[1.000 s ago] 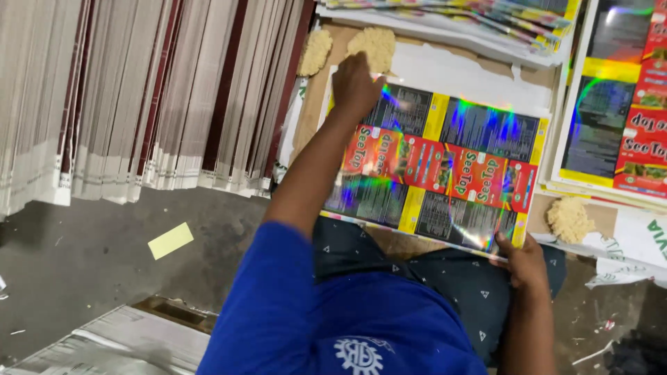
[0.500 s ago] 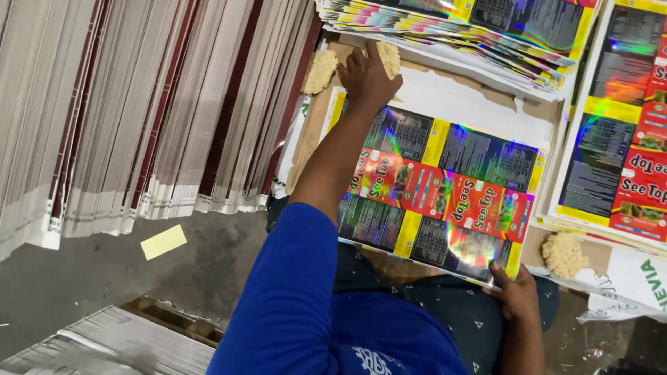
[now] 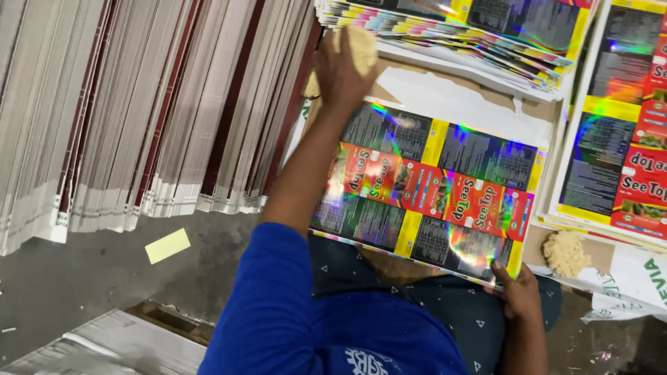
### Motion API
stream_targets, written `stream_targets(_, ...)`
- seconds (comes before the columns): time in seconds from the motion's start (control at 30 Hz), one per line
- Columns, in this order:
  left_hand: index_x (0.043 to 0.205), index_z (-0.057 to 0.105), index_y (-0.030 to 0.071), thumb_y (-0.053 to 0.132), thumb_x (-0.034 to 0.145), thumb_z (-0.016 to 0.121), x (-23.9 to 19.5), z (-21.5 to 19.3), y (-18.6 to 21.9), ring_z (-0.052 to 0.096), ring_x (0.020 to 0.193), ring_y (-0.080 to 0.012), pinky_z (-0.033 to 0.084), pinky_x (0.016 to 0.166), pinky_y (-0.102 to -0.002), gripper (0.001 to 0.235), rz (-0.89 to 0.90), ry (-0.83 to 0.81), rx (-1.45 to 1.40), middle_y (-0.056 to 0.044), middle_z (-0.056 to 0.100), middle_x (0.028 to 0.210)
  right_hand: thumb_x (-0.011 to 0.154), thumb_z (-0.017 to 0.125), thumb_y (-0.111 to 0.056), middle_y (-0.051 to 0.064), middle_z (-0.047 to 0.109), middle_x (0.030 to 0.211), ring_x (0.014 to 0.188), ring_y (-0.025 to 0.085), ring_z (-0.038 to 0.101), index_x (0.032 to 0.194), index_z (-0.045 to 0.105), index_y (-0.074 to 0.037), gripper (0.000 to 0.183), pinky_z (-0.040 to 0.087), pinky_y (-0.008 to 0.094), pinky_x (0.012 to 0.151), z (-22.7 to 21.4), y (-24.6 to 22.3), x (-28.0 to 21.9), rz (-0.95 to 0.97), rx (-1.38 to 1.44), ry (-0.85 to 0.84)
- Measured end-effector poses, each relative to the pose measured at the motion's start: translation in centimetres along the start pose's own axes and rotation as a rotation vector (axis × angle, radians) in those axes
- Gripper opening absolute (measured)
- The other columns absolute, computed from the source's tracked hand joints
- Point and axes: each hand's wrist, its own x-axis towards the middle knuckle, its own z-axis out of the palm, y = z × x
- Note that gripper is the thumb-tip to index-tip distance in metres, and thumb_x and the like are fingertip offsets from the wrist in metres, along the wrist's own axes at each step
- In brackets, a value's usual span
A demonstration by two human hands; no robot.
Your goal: Sorting and counting stacks of printed holographic labels at a workbench in a print shop.
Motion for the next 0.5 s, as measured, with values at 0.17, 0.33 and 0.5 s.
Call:
stream_targets(0.17,0.149,0.040,0.006,0.045,0.073,0.086,-0.3,-1.0,-4.4,0.046,0.130,-0.0465,0.040,0.104,-0.057,0.097,-0.148,-0.256,0.096,-0.026,0.040,0.146,0.094,0.072,-0.021,0.007,0.068,0.105,0.090,0.021,0.065,0.123,0.064,-0.006,0.033,0.060,0.041,0.065,0.5,-0.2,-0.5,-0.004,0.017,0.000)
stream_targets(0.33,0.151,0.037,0.003,0.051,0.074,0.087,-1.4,-2.4,-3.9,0.033,0.144,-0.0458,0.031,0.115,-0.062,0.104,-0.051,-0.277,0.223,-0.029,0.032,0.155,0.093,0.073,-0.024,0.004,0.069,0.100,0.085,0.017,0.065,0.122,0.064,-0.008,0.034,0.058,0.037,0.060,0.3,0.2,-0.3,-0.056,0.044,-0.022)
stream_targets(0.5,0.153,0.035,0.000,0.045,0.078,0.085,-7.8,-6.1,-1.4,0.024,0.151,-0.0445,0.026,0.117,-0.061,0.101,0.022,-0.211,0.132,-0.030,0.025,0.162,0.091,0.073,-0.024,0.004,0.070,0.097,0.079,0.017,0.065,0.120,0.065,-0.008,0.034,0.056,0.035,0.056,0.7,-0.1,-0.3,-0.053,0.084,-0.035)
